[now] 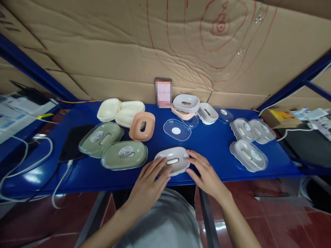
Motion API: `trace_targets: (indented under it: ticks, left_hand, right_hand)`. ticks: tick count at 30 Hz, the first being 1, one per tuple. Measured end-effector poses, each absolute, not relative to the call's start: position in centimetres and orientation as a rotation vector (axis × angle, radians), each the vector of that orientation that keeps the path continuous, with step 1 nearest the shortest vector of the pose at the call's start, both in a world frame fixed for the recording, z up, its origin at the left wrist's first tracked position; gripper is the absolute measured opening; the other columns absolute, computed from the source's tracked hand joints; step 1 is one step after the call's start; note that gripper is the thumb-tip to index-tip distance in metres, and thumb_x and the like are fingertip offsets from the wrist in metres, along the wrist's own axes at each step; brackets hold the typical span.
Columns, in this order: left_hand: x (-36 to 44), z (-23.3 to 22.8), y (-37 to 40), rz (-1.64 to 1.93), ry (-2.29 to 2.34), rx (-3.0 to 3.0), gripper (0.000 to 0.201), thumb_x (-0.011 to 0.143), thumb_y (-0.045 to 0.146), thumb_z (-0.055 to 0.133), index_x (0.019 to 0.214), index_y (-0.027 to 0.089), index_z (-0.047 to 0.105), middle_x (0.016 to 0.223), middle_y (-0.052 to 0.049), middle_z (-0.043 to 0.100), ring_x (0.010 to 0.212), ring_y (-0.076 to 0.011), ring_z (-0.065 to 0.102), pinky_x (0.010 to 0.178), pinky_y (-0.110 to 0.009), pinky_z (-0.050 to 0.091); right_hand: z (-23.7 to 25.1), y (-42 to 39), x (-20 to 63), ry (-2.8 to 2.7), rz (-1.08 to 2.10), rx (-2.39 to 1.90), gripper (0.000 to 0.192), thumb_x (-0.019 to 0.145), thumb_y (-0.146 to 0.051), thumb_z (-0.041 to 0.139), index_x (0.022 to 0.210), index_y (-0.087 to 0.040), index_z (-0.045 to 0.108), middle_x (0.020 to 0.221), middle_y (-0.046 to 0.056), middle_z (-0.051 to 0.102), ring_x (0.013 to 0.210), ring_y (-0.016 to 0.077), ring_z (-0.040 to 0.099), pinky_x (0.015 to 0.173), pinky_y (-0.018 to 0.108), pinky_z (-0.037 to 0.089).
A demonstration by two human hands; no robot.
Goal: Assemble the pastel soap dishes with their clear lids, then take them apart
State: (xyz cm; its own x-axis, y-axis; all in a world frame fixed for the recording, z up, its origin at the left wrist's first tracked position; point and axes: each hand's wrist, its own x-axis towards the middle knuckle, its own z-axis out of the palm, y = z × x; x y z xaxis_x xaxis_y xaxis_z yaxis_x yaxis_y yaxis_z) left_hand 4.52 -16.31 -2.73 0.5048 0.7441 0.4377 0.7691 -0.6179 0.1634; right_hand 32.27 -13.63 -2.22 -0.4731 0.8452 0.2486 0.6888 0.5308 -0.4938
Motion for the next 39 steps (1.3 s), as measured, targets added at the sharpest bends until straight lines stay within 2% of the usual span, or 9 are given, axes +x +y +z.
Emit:
trace_targets:
  ticks: [10, 15, 19, 23, 26, 29, 31, 36, 39]
  left_hand:
    - [3.5, -3.7, -16.0, -1.100, -1.429, -2.724, 0.034, 0.104, 0.018, 0.061, 0.138, 0.020, 0.065, 0.166, -0.020, 0.046, 0.155, -0.0362, 0.045, 0.118, -0.056, 0.053]
    - [2.9, -3.7, -15.9, -1.263, -1.483, -2.751, 0.030, 0.104, 0.016, 0.061, 0.133, 0.021, 0.065, 0.170, -0.019, 0.038, 0.160, -0.0361, 0.038, 0.122, -0.057, 0.050]
    - [2.6, -3.7, -15.9, -1.283, -1.520, -2.796, 0.029, 0.105, 0.017, 0.061, 0.133, 0.022, 0.064, 0.172, -0.017, 0.034, 0.161, -0.0352, 0.037, 0.124, -0.057, 0.047]
    - [2.6, -3.9, -15.8, -1.303, -1.512, -2.797, 0.031, 0.104, 0.016, 0.061, 0.134, 0.023, 0.064, 0.172, -0.015, 0.034, 0.162, -0.0342, 0.036, 0.125, -0.057, 0.046]
    - [2.6, -4.1, -15.8, -1.312, -1.508, -2.801, 0.032, 0.104, 0.016, 0.061, 0.134, 0.024, 0.063, 0.172, -0.015, 0.035, 0.161, -0.0344, 0.036, 0.125, -0.058, 0.047]
    - [2.6, -4.0, -15.9, -1.320, -1.542, -2.814, 0.032, 0.104, 0.016, 0.062, 0.134, 0.024, 0.064, 0.173, -0.015, 0.032, 0.162, -0.0356, 0.035, 0.125, -0.059, 0.045]
    - [2.5, -3.9, -16.0, -1.353, -1.577, -2.805, 0.030, 0.103, 0.015, 0.063, 0.132, 0.025, 0.065, 0.175, -0.013, 0.030, 0.162, -0.0364, 0.034, 0.126, -0.059, 0.044]
    - [2.2, -3.7, -15.9, -1.368, -1.743, -2.806, 0.047, 0.103, 0.020, 0.066, 0.148, 0.029, 0.054, 0.176, -0.013, 0.029, 0.161, -0.0331, 0.038, 0.126, -0.053, 0.046]
    - [2.1, -3.6, -15.7, -1.372, -1.839, -2.838, 0.063, 0.102, 0.024, 0.068, 0.158, 0.032, 0.041, 0.176, -0.014, 0.032, 0.160, -0.0314, 0.040, 0.125, -0.050, 0.046]
  right_hand:
    - [-1.2, -8.7, 31.1, -2.285, 0.225, -1.268, 0.040, 0.112, -0.030, 0.049, 0.150, -0.027, 0.058, 0.161, 0.010, 0.057, 0.154, 0.0301, 0.049, 0.123, 0.059, 0.044]
    - [-1.2, -4.9, 30.6, -2.117, 0.514, -1.305, 0.021, 0.106, -0.044, 0.062, 0.109, -0.026, 0.073, 0.125, 0.007, 0.079, 0.139, 0.0343, 0.063, 0.121, 0.065, 0.041]
    - [-1.4, -6.0, 32.0, -1.490, 0.973, -1.288, 0.031, 0.103, -0.056, 0.063, 0.111, -0.026, 0.067, 0.095, 0.003, 0.078, 0.091, 0.0229, 0.077, 0.089, 0.042, 0.062]
    - [-2.5, -7.5, 33.9, -1.172, 0.971, -1.430, 0.055, 0.097, -0.066, 0.067, 0.133, -0.025, 0.059, 0.095, 0.004, 0.075, 0.073, 0.0204, 0.071, 0.058, 0.033, 0.059]
    - [-3.1, -8.2, 34.3, -1.423, 0.594, -1.585, 0.064, 0.099, -0.065, 0.063, 0.149, -0.027, 0.056, 0.136, 0.015, 0.069, 0.119, 0.0312, 0.071, 0.085, 0.047, 0.066]
    - [-3.3, -8.4, 34.0, -1.809, 0.224, -1.628, 0.065, 0.100, -0.064, 0.063, 0.154, -0.027, 0.057, 0.169, 0.016, 0.044, 0.156, 0.0385, 0.043, 0.122, 0.064, 0.043]
    - [-3.4, -8.2, 33.7, -2.012, 0.150, -1.590, 0.071, 0.098, -0.064, 0.067, 0.158, -0.028, 0.053, 0.174, 0.015, 0.036, 0.160, 0.0404, 0.035, 0.127, 0.067, 0.035]
    - [-3.2, -7.9, 33.7, -2.011, 0.220, -1.526, 0.043, 0.108, -0.051, 0.055, 0.144, -0.029, 0.066, 0.143, 0.011, 0.071, 0.138, 0.0331, 0.064, 0.118, 0.060, 0.049]
    - [-2.6, -7.6, 33.2, -1.917, 0.221, -1.511, 0.041, 0.110, -0.047, 0.050, 0.143, -0.028, 0.066, 0.153, 0.012, 0.063, 0.145, 0.0310, 0.059, 0.122, 0.056, 0.048]
